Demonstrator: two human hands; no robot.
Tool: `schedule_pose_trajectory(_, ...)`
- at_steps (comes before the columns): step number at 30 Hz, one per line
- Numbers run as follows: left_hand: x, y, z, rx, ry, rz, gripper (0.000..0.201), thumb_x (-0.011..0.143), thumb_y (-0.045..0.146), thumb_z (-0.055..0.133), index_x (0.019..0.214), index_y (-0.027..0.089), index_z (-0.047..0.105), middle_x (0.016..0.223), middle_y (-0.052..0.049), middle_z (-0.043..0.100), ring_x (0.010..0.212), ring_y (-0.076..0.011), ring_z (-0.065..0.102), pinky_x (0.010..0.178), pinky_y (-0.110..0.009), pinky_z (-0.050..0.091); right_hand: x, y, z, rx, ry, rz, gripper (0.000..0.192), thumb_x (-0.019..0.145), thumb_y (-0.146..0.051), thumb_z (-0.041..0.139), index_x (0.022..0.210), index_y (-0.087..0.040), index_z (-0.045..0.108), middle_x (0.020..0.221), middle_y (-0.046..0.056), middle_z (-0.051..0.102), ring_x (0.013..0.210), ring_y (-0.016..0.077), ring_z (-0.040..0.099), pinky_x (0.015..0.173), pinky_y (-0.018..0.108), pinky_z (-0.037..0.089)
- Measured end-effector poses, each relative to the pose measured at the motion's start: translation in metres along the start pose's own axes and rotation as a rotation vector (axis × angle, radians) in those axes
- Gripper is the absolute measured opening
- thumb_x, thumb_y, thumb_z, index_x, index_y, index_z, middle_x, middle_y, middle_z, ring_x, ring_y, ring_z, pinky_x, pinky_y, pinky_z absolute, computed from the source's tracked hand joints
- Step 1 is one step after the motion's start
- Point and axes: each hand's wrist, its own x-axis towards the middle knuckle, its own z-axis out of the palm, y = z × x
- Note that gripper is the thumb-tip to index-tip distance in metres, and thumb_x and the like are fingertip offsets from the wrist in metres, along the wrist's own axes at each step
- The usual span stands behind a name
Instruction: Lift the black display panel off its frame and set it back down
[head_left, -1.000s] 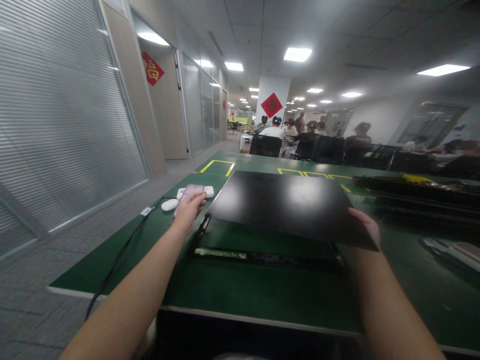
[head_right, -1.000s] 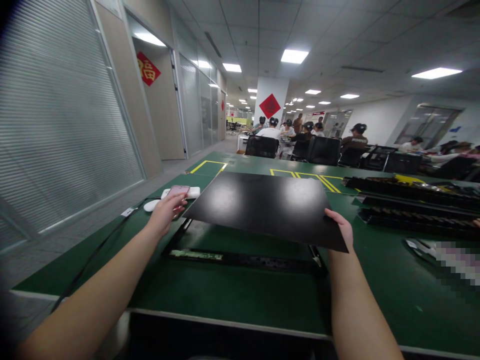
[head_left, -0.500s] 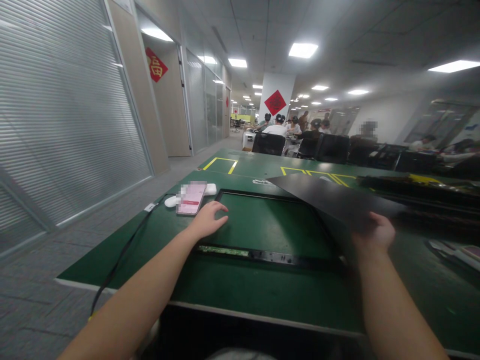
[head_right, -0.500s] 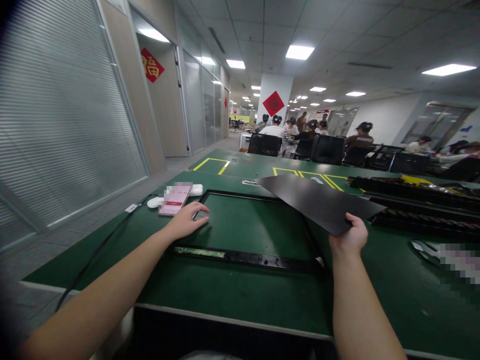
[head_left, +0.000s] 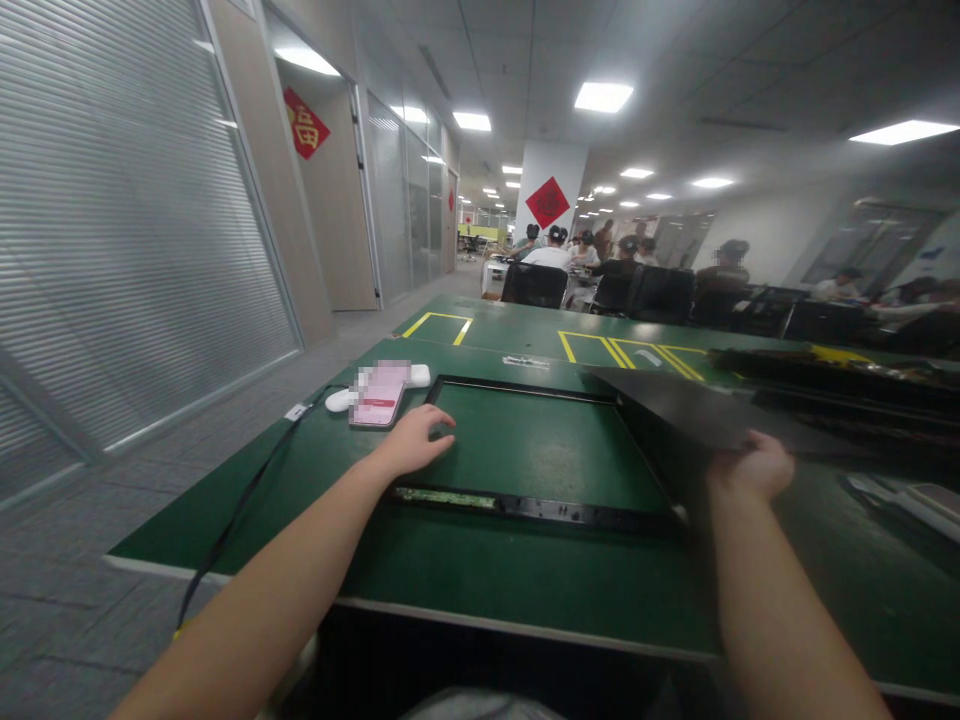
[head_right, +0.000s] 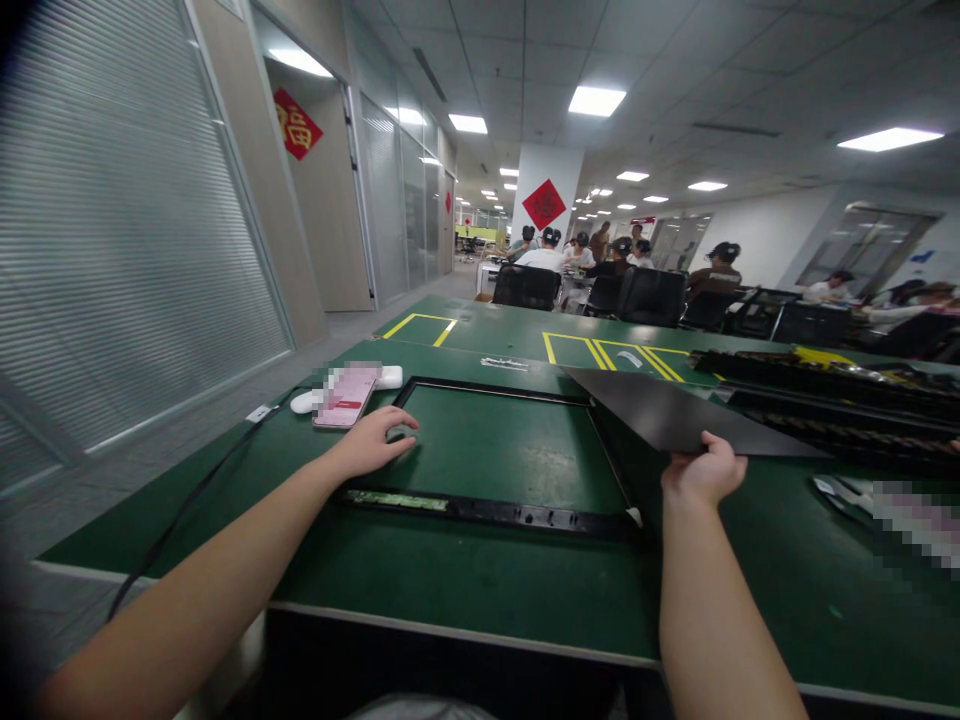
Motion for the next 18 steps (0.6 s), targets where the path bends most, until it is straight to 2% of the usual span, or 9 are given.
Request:
schedule_pose_trajectory(3, 0.000, 0.000, 0.000, 0.010, -0.008, -0.005, 0.028, 0.081, 0.037, 0.058, 0.097, 0.019, 0.071, 0.110, -0.011, 0.067, 0.106, -0.0296, 0.064, 0.098, -0.044, 0.048, -0.003, 0.001, -0.002, 0.073, 0.016, -0.095, 0.034, 0.059, -0.003, 0.052, 0.088, -0.020, 0.049, 0.083, 0.000, 0.058, 0.072, 0.0138, 0.060, 0.048, 0.020, 0.047)
schedule_pose_trajectory(11, 0.000, -0.001, 0.000, 0.018, -0.029, -0.022, 0.029, 0.081, 0.039, 0.058, 0.098, 0.019, 0.071, 0.111, -0.011, 0.067, 0.106, -0.0294, 0.064, 0.097, -0.044, 0.048, -0.002, 0.005, -0.003, 0.043, 0.126, -0.052, 0.036, 0.065, -0.001, 0.052, 0.094, -0.023, 0.050, 0.086, -0.003, 0.059, 0.077, 0.0131, 0.063, 0.058, 0.023, 0.055)
schedule_pose_trajectory(18, 0.000, 0.000, 0.001, 0.015, -0.029, -0.006, 0.027, 0.080, 0.039, 0.059, 0.096, 0.021, 0.071, 0.109, -0.010, 0.068, 0.104, -0.0288, 0.065, 0.096, -0.043, 0.049, 0.015, 0.022, -0.010, -0.078, 0.191, 0.009, 0.033, 0.064, -0.004, 0.053, 0.092, -0.022, 0.053, 0.092, 0.000, 0.062, 0.081, 0.0150, 0.064, 0.060, 0.026, 0.057)
